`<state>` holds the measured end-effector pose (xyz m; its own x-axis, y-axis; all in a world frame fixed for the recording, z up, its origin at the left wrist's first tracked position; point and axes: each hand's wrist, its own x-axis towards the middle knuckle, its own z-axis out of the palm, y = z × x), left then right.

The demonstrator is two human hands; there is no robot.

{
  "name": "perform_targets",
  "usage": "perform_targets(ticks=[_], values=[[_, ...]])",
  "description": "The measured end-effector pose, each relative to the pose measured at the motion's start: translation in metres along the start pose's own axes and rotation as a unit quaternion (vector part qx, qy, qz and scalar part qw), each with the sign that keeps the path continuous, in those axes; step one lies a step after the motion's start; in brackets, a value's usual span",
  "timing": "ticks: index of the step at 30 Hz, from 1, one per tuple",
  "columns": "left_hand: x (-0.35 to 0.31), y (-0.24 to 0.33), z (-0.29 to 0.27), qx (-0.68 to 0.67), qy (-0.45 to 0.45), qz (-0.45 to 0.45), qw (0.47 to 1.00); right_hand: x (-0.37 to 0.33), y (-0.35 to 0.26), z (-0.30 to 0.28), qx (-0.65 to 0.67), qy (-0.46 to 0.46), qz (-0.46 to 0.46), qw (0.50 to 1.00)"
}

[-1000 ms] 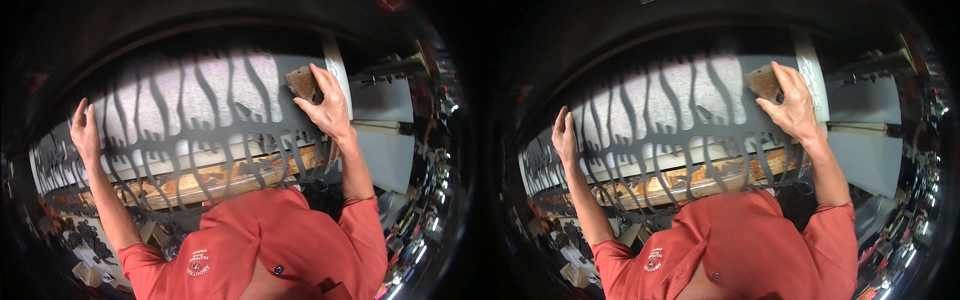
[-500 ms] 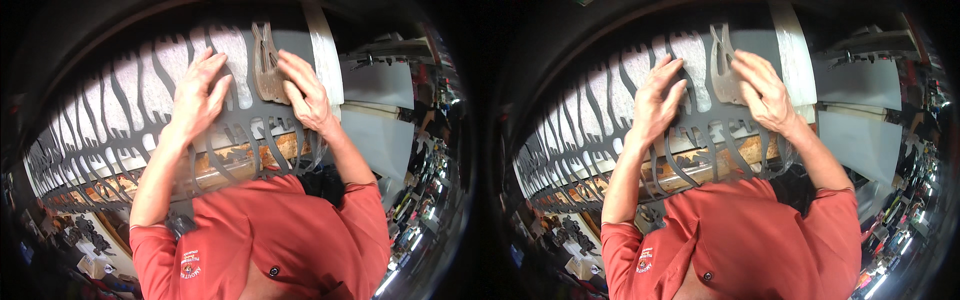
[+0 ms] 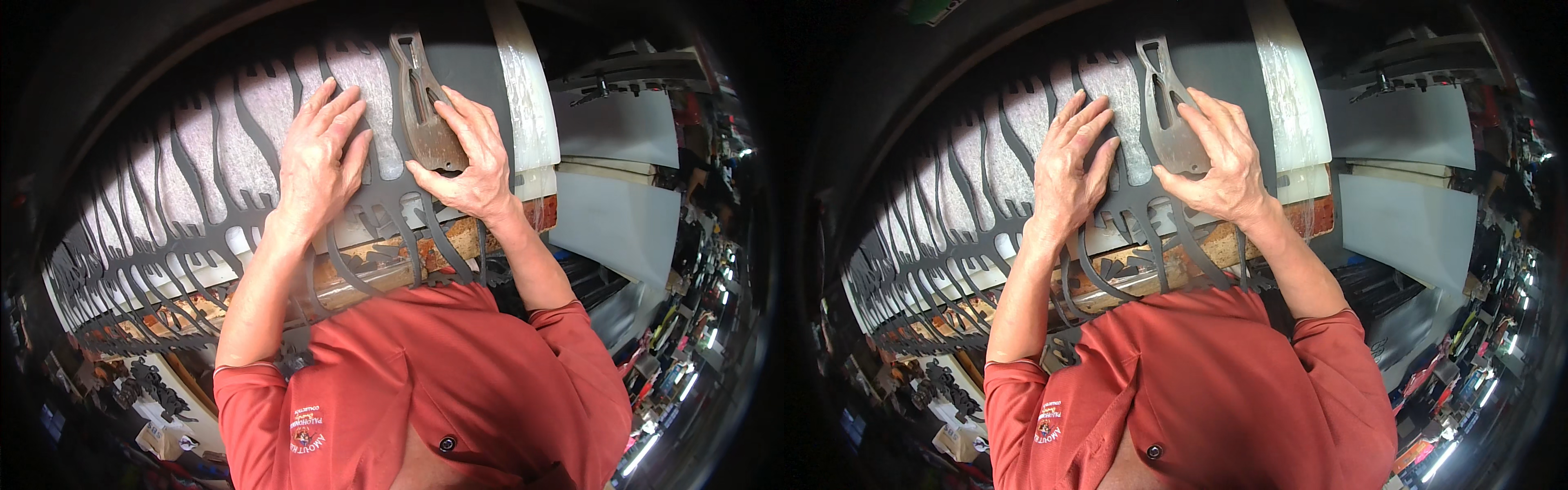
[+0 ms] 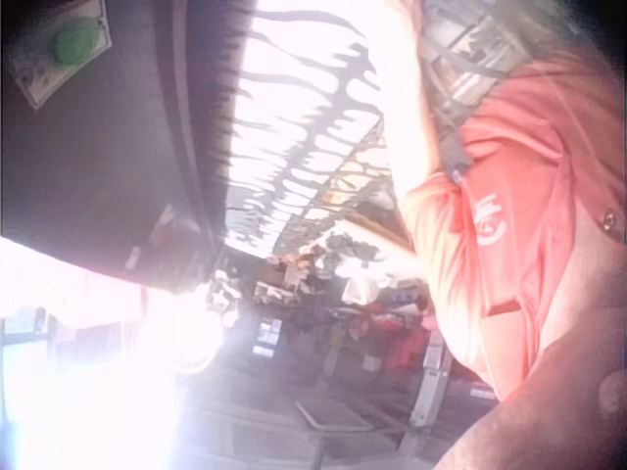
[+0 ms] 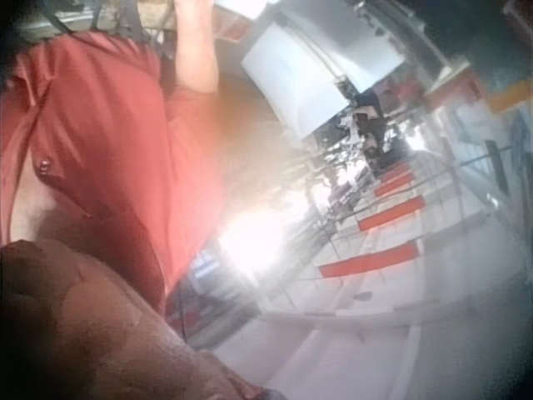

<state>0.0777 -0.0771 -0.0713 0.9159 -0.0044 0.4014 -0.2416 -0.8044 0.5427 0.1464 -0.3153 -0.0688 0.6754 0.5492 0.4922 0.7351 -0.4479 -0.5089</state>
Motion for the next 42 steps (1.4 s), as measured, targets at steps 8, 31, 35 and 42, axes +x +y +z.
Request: perform_targets(ticks=[8, 31, 35, 42], values=[[-0.015, 0.012, -0.042, -0.036, -0.01, 0.003, 0.999, -0.006, 0.005, -0.009, -0.019, 0.013, -0.023, 0.999], [-0.164, 0.073, -0.029, 0.021, 0.076, -0.024, 0.997, -0.041, 0.0, -0.085, 0.002, 0.047, 0.349, 0.936], [-0.16, 0.089, -0.023, 0.049, 0.049, -0.014, 0.998, -0.035, 0.011, -0.08, 0.006, 0.035, 0.389, 0.921], [-0.16, 0.094, -0.018, 0.054, 0.042, -0.042, 0.997, -0.033, -0.043, -0.074, -0.025, 0.206, 0.222, 0.953]])
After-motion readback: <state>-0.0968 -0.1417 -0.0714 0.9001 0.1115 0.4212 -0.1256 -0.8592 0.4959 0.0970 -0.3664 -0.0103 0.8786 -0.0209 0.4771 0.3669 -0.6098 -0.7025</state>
